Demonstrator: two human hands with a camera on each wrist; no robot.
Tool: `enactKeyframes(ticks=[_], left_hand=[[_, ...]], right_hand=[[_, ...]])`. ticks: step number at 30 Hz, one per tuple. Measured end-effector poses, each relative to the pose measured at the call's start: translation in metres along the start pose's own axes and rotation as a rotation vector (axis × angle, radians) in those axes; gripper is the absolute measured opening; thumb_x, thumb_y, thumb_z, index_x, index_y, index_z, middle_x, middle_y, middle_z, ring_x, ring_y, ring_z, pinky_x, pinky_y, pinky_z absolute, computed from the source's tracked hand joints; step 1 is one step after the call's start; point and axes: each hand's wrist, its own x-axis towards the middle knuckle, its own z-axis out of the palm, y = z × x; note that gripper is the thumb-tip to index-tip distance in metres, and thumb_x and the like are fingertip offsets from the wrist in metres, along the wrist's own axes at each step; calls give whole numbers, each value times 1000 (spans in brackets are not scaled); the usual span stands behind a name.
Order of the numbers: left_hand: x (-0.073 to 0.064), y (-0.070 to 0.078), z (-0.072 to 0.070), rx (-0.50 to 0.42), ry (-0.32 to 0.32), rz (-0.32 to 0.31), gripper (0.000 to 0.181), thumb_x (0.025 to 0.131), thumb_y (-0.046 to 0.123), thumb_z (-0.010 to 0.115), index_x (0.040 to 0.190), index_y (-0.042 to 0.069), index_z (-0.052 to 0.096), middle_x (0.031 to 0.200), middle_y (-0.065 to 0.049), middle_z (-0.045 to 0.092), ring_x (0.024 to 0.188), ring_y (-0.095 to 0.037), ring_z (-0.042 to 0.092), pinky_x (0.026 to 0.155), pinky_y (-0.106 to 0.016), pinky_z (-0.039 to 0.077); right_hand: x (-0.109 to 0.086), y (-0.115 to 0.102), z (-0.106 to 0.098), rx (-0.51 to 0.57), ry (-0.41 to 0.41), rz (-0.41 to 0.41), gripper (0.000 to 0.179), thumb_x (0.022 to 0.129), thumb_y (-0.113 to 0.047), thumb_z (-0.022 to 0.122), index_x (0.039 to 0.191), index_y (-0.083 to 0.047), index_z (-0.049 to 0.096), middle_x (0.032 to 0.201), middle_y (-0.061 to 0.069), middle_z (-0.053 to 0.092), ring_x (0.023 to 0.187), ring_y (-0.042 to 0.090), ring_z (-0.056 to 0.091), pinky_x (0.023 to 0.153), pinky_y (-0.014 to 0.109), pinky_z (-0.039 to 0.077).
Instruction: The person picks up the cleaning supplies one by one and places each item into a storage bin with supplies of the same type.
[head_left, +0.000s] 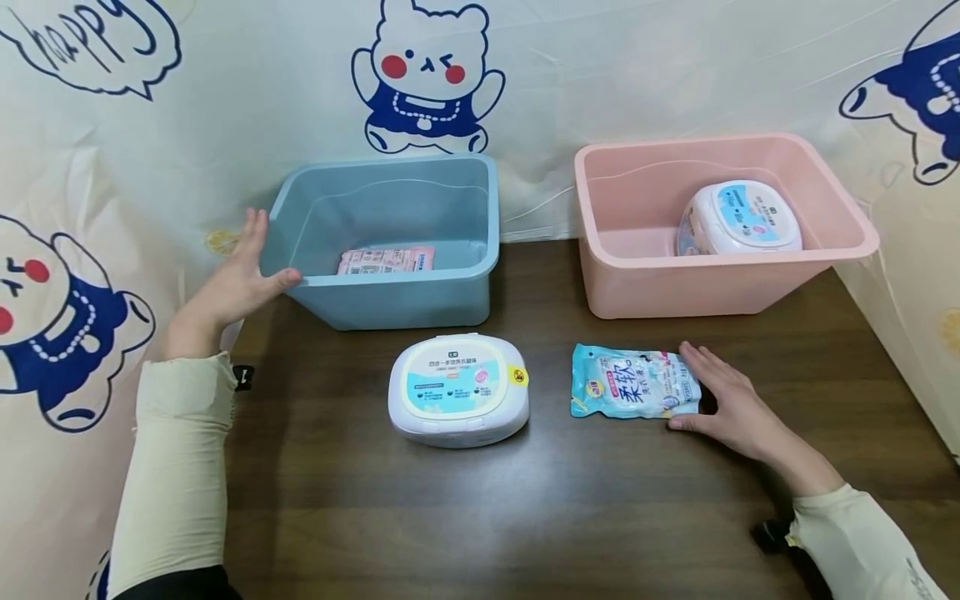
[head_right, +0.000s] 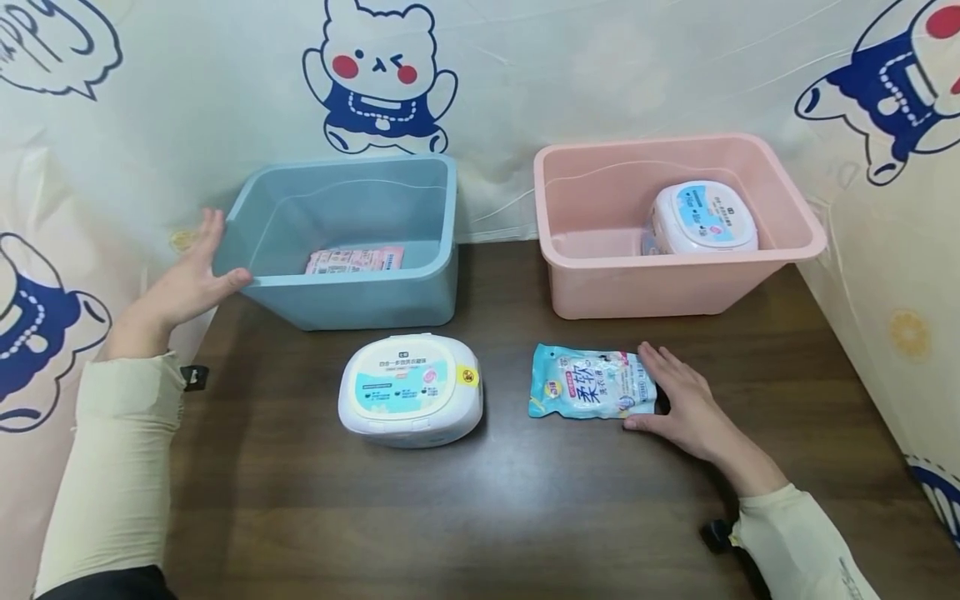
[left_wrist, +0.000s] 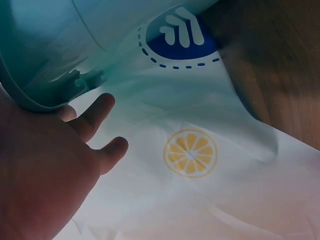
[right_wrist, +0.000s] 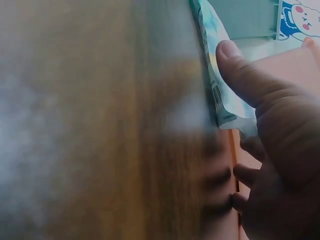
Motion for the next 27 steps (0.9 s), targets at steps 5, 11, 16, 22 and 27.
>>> enactKeyframes(ticks=[5,11,16,22,27], left_hand=[[-1,2,-1,-2,-13,-10,96,91,50,55,146,28,-21,148,11,-29,137,-34,-18,101,-67,0],[0,3,-3,8,-6,6,96,92,49,55,146,26,-20,149,10,-28,138,-29,-19,102,-65,-1],[0,2,-3,11,-9,16,96,92,48,55,146,25,-21,148,10,-28,138,-29,-19,103,-64,-2],[-1,1,-3,18,-19,8,97,92,50,55,146,23,-21,149,9,-29,138,-29,-19,104,-63,-2],[-2,0,-3,18,-25,9,95,93,49,53,146,23,-21,149,9,-29,137,-29,-20,104,-63,-2]], right_hand=[[4,-2,0,-31,-10,0,94,77,-45,76,148,-4,29,146,23,33,137,40,20,104,61,12],[7,-6,3,-51,-46,14,101,74,-52,76,147,-3,27,147,25,29,138,40,17,105,61,9],[7,-10,4,-57,3,43,91,71,-51,78,139,-2,42,139,27,40,131,44,30,98,64,21],[3,-22,3,48,41,187,84,74,-55,73,140,-12,44,135,20,47,119,42,44,90,62,34],[3,-33,1,208,92,246,73,80,-45,73,141,-17,44,127,15,52,104,30,51,85,45,43]])
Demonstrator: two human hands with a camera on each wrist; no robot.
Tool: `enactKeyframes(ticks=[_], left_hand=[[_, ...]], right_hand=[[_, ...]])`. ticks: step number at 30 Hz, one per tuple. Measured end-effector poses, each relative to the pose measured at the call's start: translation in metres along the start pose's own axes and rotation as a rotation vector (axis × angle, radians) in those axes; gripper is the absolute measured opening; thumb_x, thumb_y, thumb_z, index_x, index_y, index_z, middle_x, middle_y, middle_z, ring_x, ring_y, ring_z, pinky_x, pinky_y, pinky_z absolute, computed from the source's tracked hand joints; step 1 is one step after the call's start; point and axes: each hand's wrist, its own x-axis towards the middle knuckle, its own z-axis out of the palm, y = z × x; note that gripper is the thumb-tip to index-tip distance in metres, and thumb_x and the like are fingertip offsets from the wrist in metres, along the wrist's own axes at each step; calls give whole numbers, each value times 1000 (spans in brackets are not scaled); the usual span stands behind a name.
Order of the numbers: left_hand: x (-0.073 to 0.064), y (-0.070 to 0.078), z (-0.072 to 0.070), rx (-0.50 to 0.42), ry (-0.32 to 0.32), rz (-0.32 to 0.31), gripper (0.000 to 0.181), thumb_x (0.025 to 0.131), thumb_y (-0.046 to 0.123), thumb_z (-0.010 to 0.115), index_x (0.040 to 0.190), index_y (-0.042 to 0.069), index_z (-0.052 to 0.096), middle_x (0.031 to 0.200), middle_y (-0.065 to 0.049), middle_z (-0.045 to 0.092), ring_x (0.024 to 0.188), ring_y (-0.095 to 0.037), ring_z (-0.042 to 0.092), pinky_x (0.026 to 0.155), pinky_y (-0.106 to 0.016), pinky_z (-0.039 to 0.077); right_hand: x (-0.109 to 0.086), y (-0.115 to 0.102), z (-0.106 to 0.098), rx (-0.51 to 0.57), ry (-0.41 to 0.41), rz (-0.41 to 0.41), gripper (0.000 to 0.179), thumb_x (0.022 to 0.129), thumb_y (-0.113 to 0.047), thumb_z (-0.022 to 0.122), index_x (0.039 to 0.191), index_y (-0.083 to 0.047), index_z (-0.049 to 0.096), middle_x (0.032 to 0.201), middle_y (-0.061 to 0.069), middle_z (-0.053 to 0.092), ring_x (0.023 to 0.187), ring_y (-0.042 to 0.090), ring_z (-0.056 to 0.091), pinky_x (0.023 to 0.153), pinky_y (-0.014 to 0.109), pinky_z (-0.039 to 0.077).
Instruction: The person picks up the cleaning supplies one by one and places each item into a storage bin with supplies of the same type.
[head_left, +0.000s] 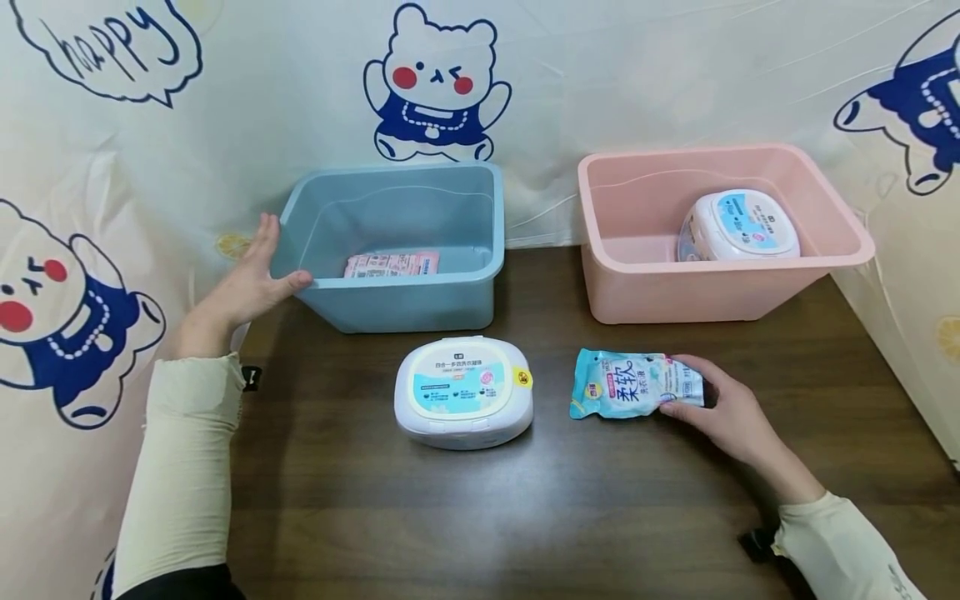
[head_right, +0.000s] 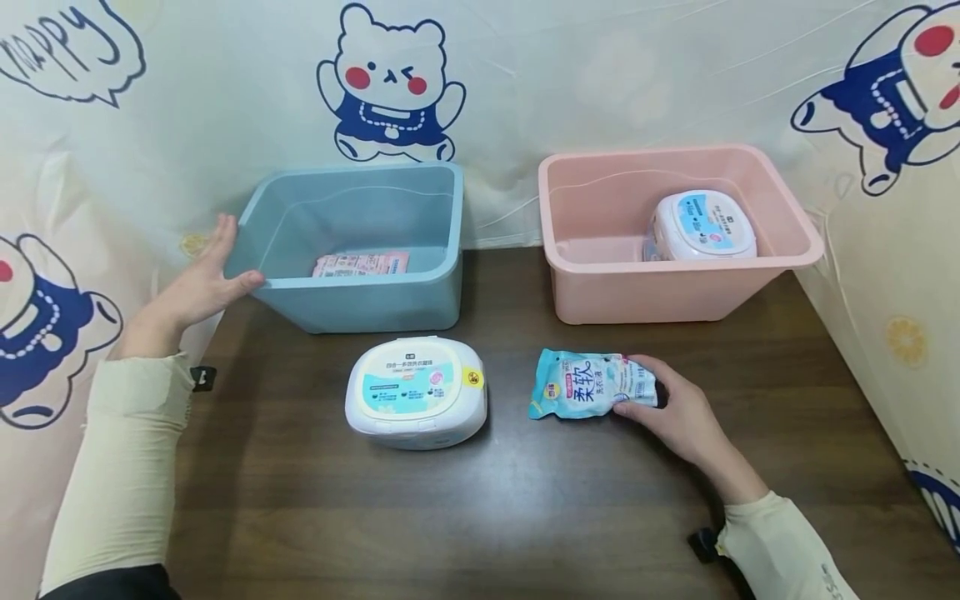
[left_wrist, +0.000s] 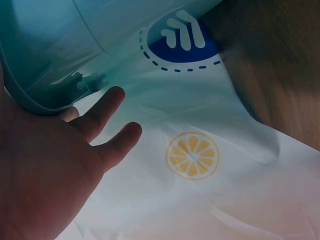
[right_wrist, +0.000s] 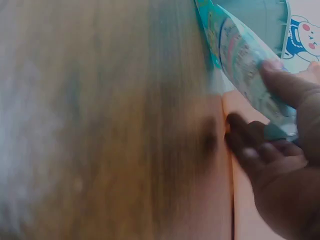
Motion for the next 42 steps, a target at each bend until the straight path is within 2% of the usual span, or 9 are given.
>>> enactKeyframes(ticks=[3,5,10,14,23,33,37,42], left_hand=[[-1,-1,1,-1,-1,-6,95,93,49,53,146,24,-22,148,9,-29,137,-30,-19,104,-63,-1],[-1,-1,1,1,1,-8,95,93,49,53,146,24,-22,148,10,-29,138,-30,-19,103,-63,-1],[-1,-1,1,-2,5,-1,94,93,49,53,146,23,-20,149,10,-29,138,-29,-18,104,-63,-1],[-1,-1,0,0,10,2,94,93,49,53,147,23,-19,149,9,-28,138,-27,-18,105,-61,-1],[-2,0,-2,36,1,-1,93,93,48,54,149,20,-14,153,5,-21,140,-25,-16,105,-61,0],[-1,6,-4,81,-26,-38,96,90,55,53,150,20,-13,153,7,-22,140,-31,-13,102,-66,5],[-2,6,-5,86,-33,-39,97,89,57,53,150,20,-13,153,6,-23,140,-34,-11,102,-66,6],[-2,4,-4,102,-35,-34,99,89,58,53,150,19,-13,153,4,-22,140,-36,-9,103,-65,7]], right_hand=[[0,-3,0,137,35,-23,64,83,-29,74,138,-14,46,117,10,56,91,20,54,74,26,48],[0,-5,0,242,47,-41,61,83,-19,75,137,-11,47,112,9,57,85,15,57,68,20,50],[-2,-10,-1,483,58,-61,59,82,1,72,135,-4,47,109,12,56,84,11,61,67,25,53],[0,-15,-2,618,58,-99,57,81,9,68,134,1,46,109,15,54,86,12,63,68,28,53],[5,-34,-5,814,64,-161,55,81,17,64,132,6,45,109,17,56,86,16,64,70,31,53],[20,-67,-16,1169,11,-313,53,82,29,46,133,15,37,116,21,55,93,24,63,76,37,51],[26,-79,-21,1223,-8,-330,53,85,27,43,135,13,34,117,22,54,95,27,63,78,39,50],[34,-91,-27,1183,23,-327,53,88,22,46,138,11,33,120,20,54,96,26,63,79,38,50]])
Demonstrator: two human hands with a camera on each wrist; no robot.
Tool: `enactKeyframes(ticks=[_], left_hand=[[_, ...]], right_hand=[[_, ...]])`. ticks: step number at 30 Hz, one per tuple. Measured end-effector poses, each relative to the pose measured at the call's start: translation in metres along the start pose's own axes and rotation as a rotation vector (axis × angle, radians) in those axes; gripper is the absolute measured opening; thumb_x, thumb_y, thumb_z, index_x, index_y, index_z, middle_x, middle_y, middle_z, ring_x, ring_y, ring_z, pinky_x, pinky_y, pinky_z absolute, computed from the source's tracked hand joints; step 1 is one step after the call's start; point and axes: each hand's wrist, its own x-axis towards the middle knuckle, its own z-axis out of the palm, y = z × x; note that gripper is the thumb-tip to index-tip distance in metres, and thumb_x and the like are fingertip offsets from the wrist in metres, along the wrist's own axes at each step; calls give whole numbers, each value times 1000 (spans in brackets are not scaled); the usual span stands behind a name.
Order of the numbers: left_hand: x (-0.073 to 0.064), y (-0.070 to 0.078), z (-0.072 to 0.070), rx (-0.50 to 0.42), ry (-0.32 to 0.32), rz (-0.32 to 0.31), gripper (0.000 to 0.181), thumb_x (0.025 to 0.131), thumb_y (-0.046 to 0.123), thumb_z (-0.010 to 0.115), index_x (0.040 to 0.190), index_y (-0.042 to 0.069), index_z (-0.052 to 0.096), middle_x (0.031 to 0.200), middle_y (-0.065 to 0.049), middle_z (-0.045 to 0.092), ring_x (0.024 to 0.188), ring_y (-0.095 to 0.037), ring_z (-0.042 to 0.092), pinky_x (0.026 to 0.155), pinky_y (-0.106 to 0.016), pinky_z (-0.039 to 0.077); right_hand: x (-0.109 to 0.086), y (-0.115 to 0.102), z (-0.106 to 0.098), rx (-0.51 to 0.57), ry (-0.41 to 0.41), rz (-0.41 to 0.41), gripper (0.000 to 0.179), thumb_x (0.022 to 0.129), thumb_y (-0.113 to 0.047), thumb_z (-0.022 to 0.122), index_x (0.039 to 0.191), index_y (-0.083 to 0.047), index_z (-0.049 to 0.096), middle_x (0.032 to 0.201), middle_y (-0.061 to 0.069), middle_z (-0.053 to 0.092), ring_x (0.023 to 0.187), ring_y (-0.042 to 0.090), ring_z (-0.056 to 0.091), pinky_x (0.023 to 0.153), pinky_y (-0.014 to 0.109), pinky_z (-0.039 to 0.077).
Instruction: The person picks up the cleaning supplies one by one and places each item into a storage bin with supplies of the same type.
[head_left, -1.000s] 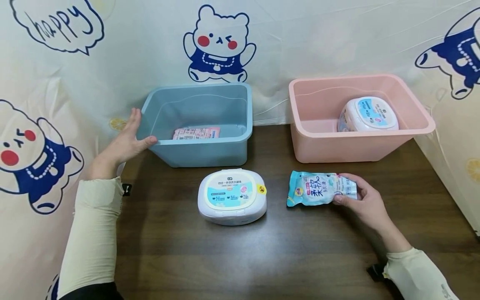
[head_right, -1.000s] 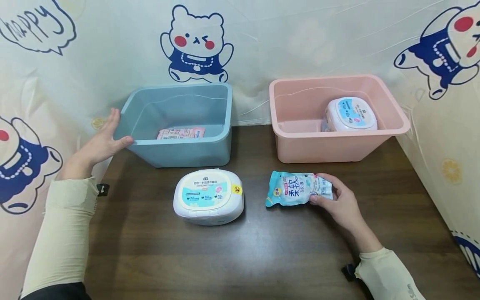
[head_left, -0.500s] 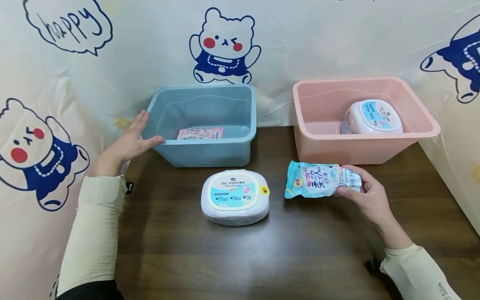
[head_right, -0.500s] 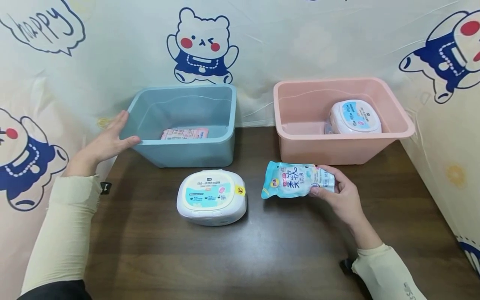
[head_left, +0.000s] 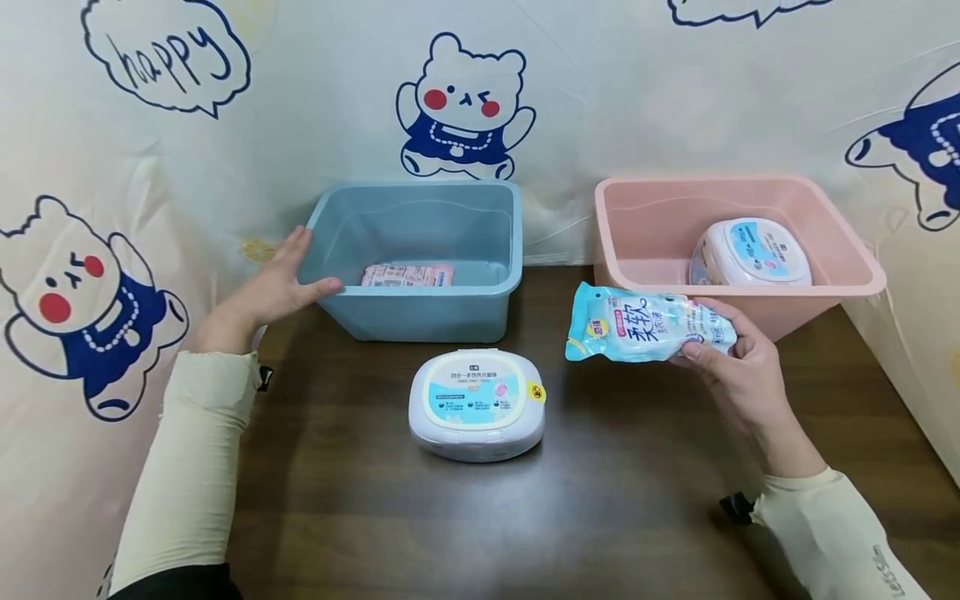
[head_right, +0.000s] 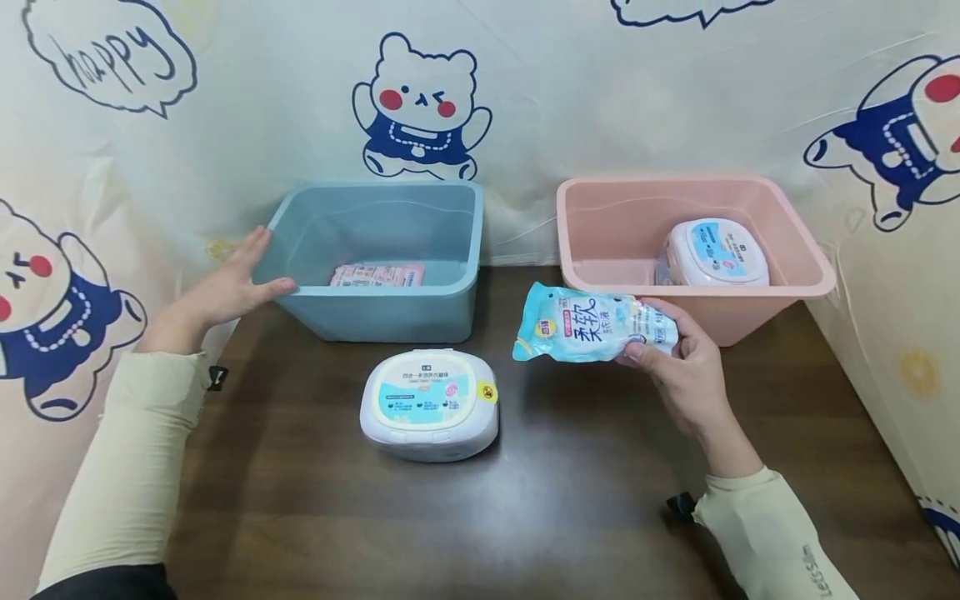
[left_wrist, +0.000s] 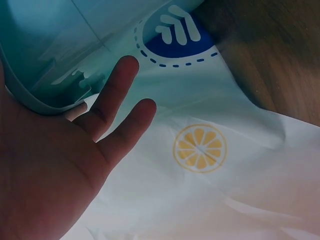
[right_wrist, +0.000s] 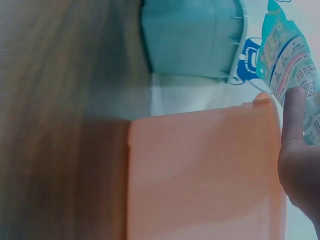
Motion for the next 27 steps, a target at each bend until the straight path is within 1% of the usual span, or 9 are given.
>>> enactKeyframes(ticks=[7,9,13,16,20,27], left_hand=[[-2,-1,2,9,-16,-22,101,87,61,54,150,21,-14,153,7,-23,140,-38,-7,101,-67,8],[-2,0,2,5,-20,-29,101,86,62,54,150,22,-14,153,8,-23,140,-39,-7,100,-68,9],[-4,1,2,-3,-19,-37,102,86,62,55,150,22,-15,153,8,-24,140,-40,-5,100,-69,10],[-5,2,1,-11,-13,-39,103,85,62,55,150,22,-14,153,8,-24,140,-39,-5,100,-69,10],[-5,2,0,-11,-5,-39,103,85,63,55,150,22,-14,153,8,-23,140,-38,-6,100,-68,10],[-3,0,0,-5,1,-44,103,84,66,53,150,23,-14,153,10,-23,140,-36,-6,101,-68,10]], right_hand=[[15,-4,12,64,-10,-35,55,88,23,44,139,12,27,120,22,52,98,28,61,80,39,50],[20,-6,17,51,1,-42,55,88,22,44,139,12,27,120,21,52,98,28,62,80,38,50],[32,-11,27,85,5,-52,53,88,21,46,139,10,32,123,24,50,100,29,61,80,39,49],[44,-13,35,135,-4,-55,53,88,21,46,138,8,35,125,26,47,102,32,60,81,39,49],[60,-13,48,136,-9,-57,53,88,20,48,137,8,36,125,26,47,101,33,60,81,40,49],[85,-6,70,117,-32,-51,51,87,19,51,136,5,40,124,25,46,102,32,59,81,42,47]])
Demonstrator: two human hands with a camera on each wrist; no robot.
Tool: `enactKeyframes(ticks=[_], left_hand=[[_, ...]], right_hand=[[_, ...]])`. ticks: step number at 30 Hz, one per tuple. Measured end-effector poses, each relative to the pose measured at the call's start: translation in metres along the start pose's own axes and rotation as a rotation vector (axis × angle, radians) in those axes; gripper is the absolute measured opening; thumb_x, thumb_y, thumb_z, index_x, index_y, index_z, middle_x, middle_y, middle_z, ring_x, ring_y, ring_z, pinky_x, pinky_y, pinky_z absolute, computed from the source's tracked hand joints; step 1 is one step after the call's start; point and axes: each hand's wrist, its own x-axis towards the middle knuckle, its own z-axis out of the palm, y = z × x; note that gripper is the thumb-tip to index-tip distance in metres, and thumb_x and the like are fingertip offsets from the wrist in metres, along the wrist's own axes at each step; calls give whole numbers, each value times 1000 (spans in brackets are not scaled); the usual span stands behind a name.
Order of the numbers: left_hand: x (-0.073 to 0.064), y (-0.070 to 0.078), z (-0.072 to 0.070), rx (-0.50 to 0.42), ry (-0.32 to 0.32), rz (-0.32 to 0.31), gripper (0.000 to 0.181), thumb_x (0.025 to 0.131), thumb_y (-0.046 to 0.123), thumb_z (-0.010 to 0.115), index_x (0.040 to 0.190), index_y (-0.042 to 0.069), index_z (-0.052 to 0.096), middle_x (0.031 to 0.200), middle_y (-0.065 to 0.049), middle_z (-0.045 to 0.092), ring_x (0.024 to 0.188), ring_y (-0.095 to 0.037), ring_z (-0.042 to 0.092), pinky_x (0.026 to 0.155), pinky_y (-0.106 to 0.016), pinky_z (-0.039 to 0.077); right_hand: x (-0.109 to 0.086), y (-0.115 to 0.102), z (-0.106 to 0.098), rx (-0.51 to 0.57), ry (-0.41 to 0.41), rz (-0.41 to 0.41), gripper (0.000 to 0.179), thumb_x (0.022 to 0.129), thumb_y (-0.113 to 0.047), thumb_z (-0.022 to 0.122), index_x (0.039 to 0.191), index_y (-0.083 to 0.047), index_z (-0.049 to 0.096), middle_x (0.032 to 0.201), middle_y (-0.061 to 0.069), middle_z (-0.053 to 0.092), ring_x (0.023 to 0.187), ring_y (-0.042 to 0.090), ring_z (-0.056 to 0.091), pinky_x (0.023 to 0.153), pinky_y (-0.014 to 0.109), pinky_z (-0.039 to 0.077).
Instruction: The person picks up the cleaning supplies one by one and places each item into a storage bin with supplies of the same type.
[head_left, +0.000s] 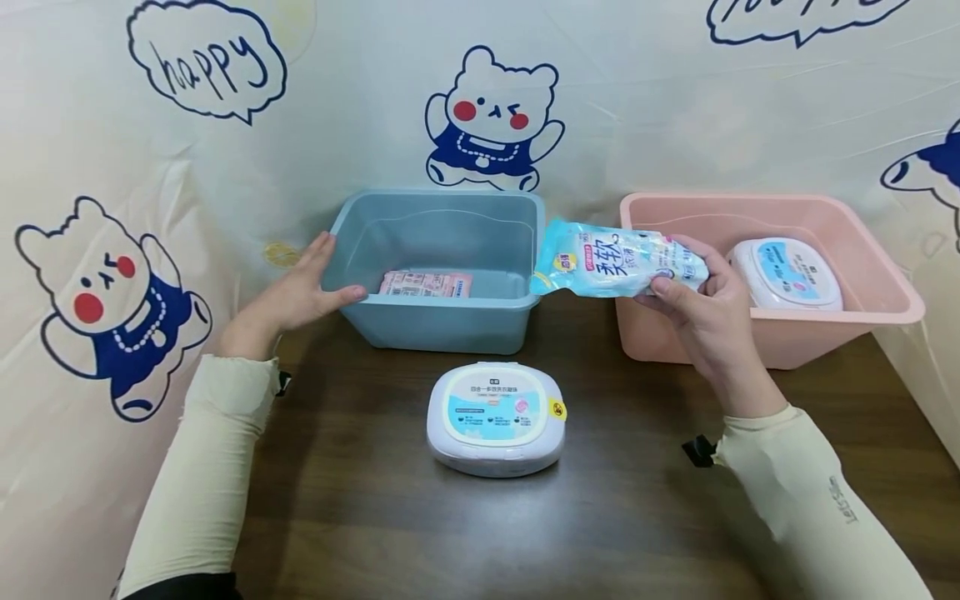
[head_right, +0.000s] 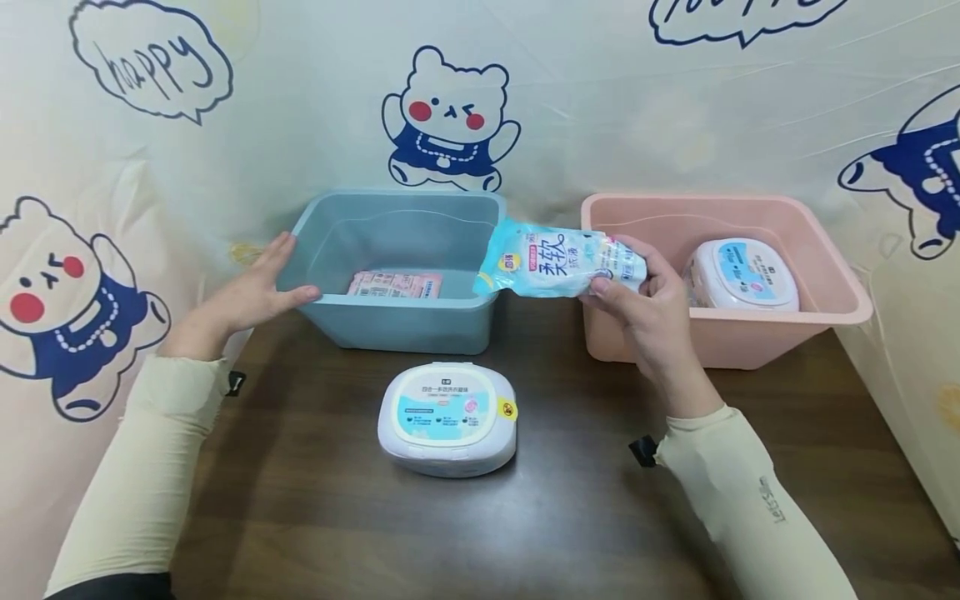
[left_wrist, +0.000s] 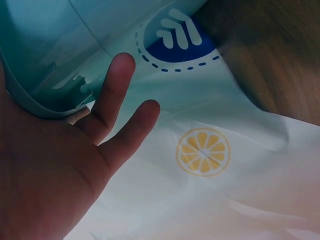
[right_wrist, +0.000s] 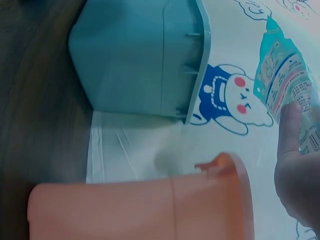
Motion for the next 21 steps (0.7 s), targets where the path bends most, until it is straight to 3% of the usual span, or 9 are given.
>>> enactKeyframes(ticks=[12,21], left_hand=[[-1,0,0,-3,-2,-25,104,82,70,52,150,25,-13,152,12,-23,141,-35,-6,99,-69,11],[0,1,0,3,3,-17,103,83,68,53,149,25,-14,153,10,-22,141,-35,-5,100,-69,11]], right_hand=[[31,25,17,-35,0,57,52,87,10,60,136,0,44,126,24,46,100,30,60,81,39,47],[52,38,27,-122,7,79,56,85,2,67,136,-1,44,130,23,46,104,33,57,82,37,48]])
